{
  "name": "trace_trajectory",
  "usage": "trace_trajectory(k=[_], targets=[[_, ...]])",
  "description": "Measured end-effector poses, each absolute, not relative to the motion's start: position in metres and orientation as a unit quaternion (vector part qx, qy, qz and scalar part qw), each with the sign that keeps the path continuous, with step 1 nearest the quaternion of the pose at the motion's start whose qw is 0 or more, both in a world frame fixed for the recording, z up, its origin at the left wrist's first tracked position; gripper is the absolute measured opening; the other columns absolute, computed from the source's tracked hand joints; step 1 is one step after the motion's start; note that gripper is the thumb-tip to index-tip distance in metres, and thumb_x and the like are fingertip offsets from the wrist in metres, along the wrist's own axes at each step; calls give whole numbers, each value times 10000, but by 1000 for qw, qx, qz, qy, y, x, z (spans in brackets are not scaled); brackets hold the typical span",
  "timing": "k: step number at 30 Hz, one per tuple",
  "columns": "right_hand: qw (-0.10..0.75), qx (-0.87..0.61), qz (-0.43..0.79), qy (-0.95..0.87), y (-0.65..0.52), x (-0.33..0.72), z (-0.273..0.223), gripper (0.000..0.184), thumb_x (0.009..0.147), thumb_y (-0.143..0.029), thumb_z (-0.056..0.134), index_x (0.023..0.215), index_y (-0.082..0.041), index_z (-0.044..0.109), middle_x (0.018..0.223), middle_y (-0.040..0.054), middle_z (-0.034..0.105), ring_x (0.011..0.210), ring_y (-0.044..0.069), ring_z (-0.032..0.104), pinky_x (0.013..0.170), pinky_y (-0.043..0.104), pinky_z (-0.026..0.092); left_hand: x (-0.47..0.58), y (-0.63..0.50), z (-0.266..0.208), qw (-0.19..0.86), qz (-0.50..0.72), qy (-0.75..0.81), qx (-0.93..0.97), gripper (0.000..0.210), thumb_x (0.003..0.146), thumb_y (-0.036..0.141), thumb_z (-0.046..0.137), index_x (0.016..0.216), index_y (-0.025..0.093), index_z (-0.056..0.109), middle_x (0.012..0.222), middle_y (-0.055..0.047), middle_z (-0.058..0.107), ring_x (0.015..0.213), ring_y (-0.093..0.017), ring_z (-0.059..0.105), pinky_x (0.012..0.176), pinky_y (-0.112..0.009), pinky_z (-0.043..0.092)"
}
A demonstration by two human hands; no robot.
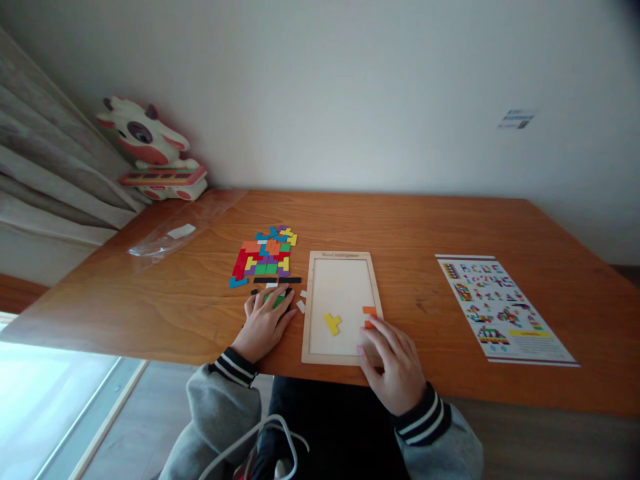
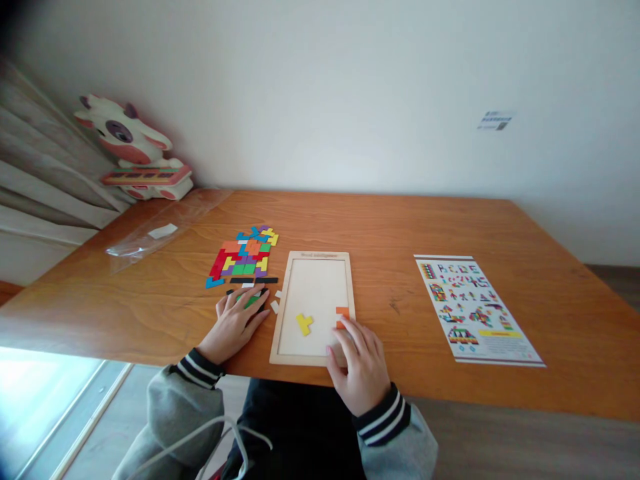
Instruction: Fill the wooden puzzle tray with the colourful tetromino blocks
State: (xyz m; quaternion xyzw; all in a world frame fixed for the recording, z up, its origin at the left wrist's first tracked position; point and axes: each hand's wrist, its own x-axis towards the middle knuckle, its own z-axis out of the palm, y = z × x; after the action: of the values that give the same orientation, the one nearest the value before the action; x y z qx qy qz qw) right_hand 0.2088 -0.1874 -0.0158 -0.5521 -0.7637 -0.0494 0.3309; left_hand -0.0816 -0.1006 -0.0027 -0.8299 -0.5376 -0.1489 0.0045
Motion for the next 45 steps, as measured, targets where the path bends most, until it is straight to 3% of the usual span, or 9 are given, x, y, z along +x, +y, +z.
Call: trace_trajectory(k=[9,17,25,38,45], targets=[[336,-552,-48,-761,-187,208,-15,271,916,-284,590,1167,-193,633,1259,120,671,1136,274,620,977,440,454,-78,-105,6,10,-216,-534,-817,453,934,477,594,1317,236,607,1263,-106,672,1139,-307,588,985,-493,414],[335,-552,-47,-762,-187,208,-14,257,909,-275,597,1148,-190,638,1256,121,671,1125,275,621,963,443,464,-29,-108,19,-56,-248,-440,-861,419,950,453,580,1309,239,599,1317,-87,651,1171,-267,572,994,-454,476],[335,-551,-43,-763,-187,208,-16,271,908,-268,594,1163,-186,630,1266,125,666,1144,279,612,976,452,458,-19,-96,15,-55,-218,-457,-861,395,960,405,575,1296,198,591,1412,-106,576,1244,-285,531,1018,-475,479],[344,-553,-50,-757,-187,208,-15,270,908,-284,593,1158,-194,640,1254,125,676,1120,276,631,962,450,468,-34,-128,7,-79,-257,-416,-869,260,987,279,530,1202,215,661,1271,-68,684,1171,-245,585,990,-445,486],[372,-503,-45,-779,-187,195,-1,236,922,-146,583,1113,-251,673,1131,38,749,1088,210,662,1030,425,413,-33,-126,7,-81,-253,-396,-879,306,986,245,515,1259,250,652,1255,-55,696,1154,-229,595,991,-437,485]])
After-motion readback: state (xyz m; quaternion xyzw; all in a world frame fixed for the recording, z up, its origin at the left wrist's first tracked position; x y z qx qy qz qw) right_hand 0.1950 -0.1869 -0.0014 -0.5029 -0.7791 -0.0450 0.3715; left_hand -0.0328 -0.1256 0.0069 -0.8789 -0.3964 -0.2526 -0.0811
